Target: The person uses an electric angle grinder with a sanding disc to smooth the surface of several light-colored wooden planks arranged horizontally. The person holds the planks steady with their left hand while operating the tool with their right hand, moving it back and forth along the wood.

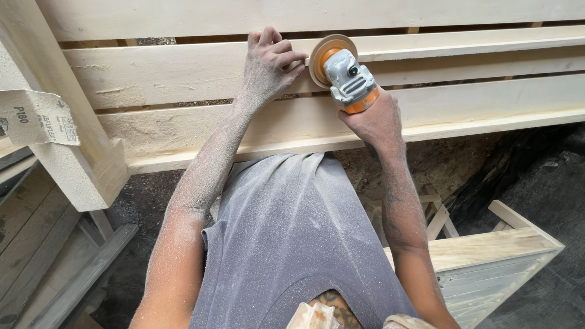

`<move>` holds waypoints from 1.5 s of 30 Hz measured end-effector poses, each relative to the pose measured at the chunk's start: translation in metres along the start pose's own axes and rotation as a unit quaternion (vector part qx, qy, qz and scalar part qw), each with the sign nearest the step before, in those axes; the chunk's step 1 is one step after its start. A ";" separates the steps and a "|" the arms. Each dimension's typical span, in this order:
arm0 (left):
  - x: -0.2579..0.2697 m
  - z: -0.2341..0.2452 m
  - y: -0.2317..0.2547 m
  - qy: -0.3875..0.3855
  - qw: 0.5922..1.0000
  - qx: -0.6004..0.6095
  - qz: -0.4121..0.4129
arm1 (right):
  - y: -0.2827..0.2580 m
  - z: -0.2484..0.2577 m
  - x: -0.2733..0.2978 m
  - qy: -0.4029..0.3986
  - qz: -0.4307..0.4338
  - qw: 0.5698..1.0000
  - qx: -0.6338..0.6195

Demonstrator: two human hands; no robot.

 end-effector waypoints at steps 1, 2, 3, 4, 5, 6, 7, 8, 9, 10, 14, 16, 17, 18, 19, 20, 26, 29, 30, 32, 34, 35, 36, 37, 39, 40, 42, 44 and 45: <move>0.000 0.000 0.000 -0.001 1.000 -0.002 0.001 | 0.004 0.000 0.001 -0.001 -0.001 1.000 -0.002; 0.002 -0.001 0.000 -0.001 1.000 -0.003 0.003 | 0.010 0.002 0.003 -0.001 -0.002 1.000 -0.004; 0.003 -0.002 -0.001 -0.002 1.000 -0.005 0.005 | 0.018 0.004 0.004 -0.003 -0.003 1.000 -0.006; 0.002 -0.004 -0.002 -0.002 1.000 -0.003 0.005 | 0.026 0.007 0.005 -0.001 -0.014 1.000 -0.004; 0.002 -0.006 -0.003 -0.005 1.000 0.000 0.004 | 0.035 0.009 0.007 -0.001 -0.027 1.000 -0.002; 0.003 -0.008 -0.004 -0.008 1.000 0.002 0.004 | 0.045 0.010 0.009 -0.001 -0.040 0.999 -0.001; 0.004 -0.010 -0.005 -0.012 1.000 0.006 0.006 | 0.055 0.013 0.010 0.007 -0.041 0.999 -0.007; 0.006 -0.010 -0.006 -0.016 1.000 0.009 0.008 | 0.064 0.016 0.010 0.015 -0.043 0.999 -0.014; 0.004 -0.010 -0.007 -0.019 1.000 0.011 0.008 | 0.074 0.020 0.010 0.025 -0.044 0.999 -0.021; 0.003 -0.010 -0.007 -0.021 1.000 0.012 0.009 | 0.084 0.024 0.009 0.035 -0.048 0.998 -0.030; 0.002 -0.006 -0.004 -0.027 0.999 0.017 0.015 | 0.130 0.045 0.005 0.067 -0.078 0.993 -0.062; 0.002 -0.004 -0.002 -0.033 0.999 0.022 0.019 | 0.152 0.058 0.003 0.085 -0.083 0.990 -0.076; 0.001 -0.003 -0.002 -0.037 0.999 0.024 0.021 | 0.162 0.066 0.001 0.098 -0.077 0.989 -0.082; 0.000 -0.002 -0.001 -0.042 0.999 0.026 0.023 | 0.172 0.075 -0.001 0.110 -0.071 0.987 -0.088; -0.001 -0.001 0.000 -0.041 0.999 0.024 0.022 | 0.183 0.083 -0.003 0.115 -0.084 0.986 -0.091; -0.001 0.000 0.001 -0.041 0.999 0.022 0.022 | 0.194 0.092 -0.005 0.120 -0.097 0.983 -0.095; -0.009 0.009 0.009 -0.043 0.999 0.014 0.024 | 0.226 0.127 -0.003 0.148 -0.156 0.971 -0.105; -0.009 0.014 0.015 -0.050 0.998 0.011 0.031 | 0.214 0.118 0.000 0.149 -0.160 0.967 -0.129; -0.010 0.015 0.016 -0.051 0.998 0.011 0.032 | 0.205 0.112 -0.002 0.149 -0.154 0.967 -0.141; -0.012 0.018 0.017 -0.049 0.998 0.018 0.033 | 0.176 0.095 -0.004 0.121 -0.103 0.980 -0.116; -0.011 0.019 0.018 -0.049 0.998 0.020 0.031 | 0.143 0.072 -0.002 0.108 -0.100 0.981 -0.126; -0.011 0.020 0.018 -0.048 0.998 0.017 0.029 | 0.124 0.060 -0.001 0.098 -0.112 0.979 -0.138; -0.012 0.018 0.019 -0.046 0.998 0.014 0.026 | 0.105 0.049 0.002 0.089 -0.124 0.977 -0.150; -0.012 0.018 0.020 -0.044 0.999 0.017 0.026 | 0.085 0.039 0.003 0.073 -0.110 0.981 -0.144; -0.012 0.020 0.020 -0.038 0.999 0.019 0.026 | 0.048 0.025 0.007 0.038 -0.087 0.987 -0.129; -0.012 0.022 0.020 -0.035 0.999 0.016 0.026 | 0.032 0.019 0.008 0.018 -0.078 0.990 -0.118; -0.011 0.022 0.023 -0.032 0.999 0.014 0.024 | 0.006 0.008 0.008 0.007 -0.047 0.996 -0.074; -0.012 0.023 0.024 -0.036 0.999 0.012 0.024 | -0.001 0.009 0.007 0.004 -0.032 0.997 -0.064; -0.010 0.023 0.023 -0.038 0.999 0.009 0.027 | 0.000 0.009 0.006 0.005 -0.034 0.997 -0.076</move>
Point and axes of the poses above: each hand's wrist, its own x-axis away from the middle knuckle, its own z-axis out of the back of the hand, y = z × x, the point moved 4 cm from there along -x, towards the middle knuckle, and after that the axes turned 7 degrees about z, right-handed, at the moved point
